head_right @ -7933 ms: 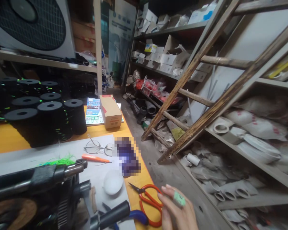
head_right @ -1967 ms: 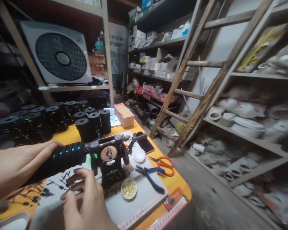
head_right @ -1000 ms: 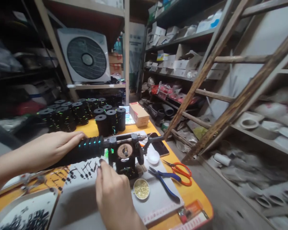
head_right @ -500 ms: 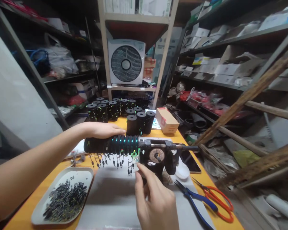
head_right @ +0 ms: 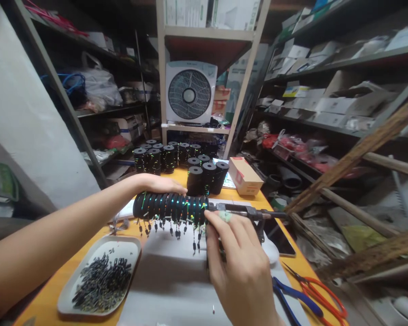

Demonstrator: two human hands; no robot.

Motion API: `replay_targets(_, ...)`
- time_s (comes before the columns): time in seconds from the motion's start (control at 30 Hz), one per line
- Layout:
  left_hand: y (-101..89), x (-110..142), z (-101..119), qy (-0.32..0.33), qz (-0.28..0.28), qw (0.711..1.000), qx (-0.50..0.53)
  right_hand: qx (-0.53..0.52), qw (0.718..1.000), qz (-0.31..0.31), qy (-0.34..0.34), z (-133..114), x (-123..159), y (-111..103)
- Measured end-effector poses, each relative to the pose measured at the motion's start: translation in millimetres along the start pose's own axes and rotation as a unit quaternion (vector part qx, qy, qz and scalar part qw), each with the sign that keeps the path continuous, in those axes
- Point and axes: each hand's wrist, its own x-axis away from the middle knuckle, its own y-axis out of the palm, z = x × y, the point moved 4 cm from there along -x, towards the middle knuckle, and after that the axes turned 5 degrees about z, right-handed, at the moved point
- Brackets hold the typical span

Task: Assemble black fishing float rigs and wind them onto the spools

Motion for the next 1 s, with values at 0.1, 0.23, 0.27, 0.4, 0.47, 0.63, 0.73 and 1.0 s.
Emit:
replay_targets(0.1, 2.2, -2, -2, -0.013, -0.026, 1.000, 0.004, 0.013, 0.999, -0.033, -0.013, 9, -7, 8)
replay_targets(0.23, 3.4, -5, -2, -0.006, -0.039, 0.999, 0.003, 0.003, 0.997, -0.075, 0.004, 20, -15, 21)
replay_targets(0.27, 3.2, -6, -1, 0.002, -0.036, 0.999, 0.001, -0.003, 0.996, -0.088, 0.011, 22, -17, 23)
replay_targets(0.4, -1.6, -5, 2, 0.051, -0.004, 0.999, -0.006, -0.021, 0.992, -0.118, 0.024, 24, -22, 29)
replay_targets(0.47, -7.3, -1, 2, 0.073, 0.025, 0.997, 0.000, -0.028, 0.993, -0.114, 0.027, 25, -22, 28)
replay_targets(0.63, -24.1, 38, 12, 0.136, 0.198, 0.971, 0.018, -0.036, 0.991, -0.127, 0.036, 26, -21, 28)
replay_targets(0.73, -12.3, 77, 31, 0.217, 0.294, 0.931, -0.013, -0.038, 0.990, -0.129, 0.038, 25, -21, 29)
replay_targets(1.0, 55.0, 99, 56, 0.285, 0.384, 0.812, -0.334, -0.031, 0.993, -0.108, 0.028, 26, -20, 30)
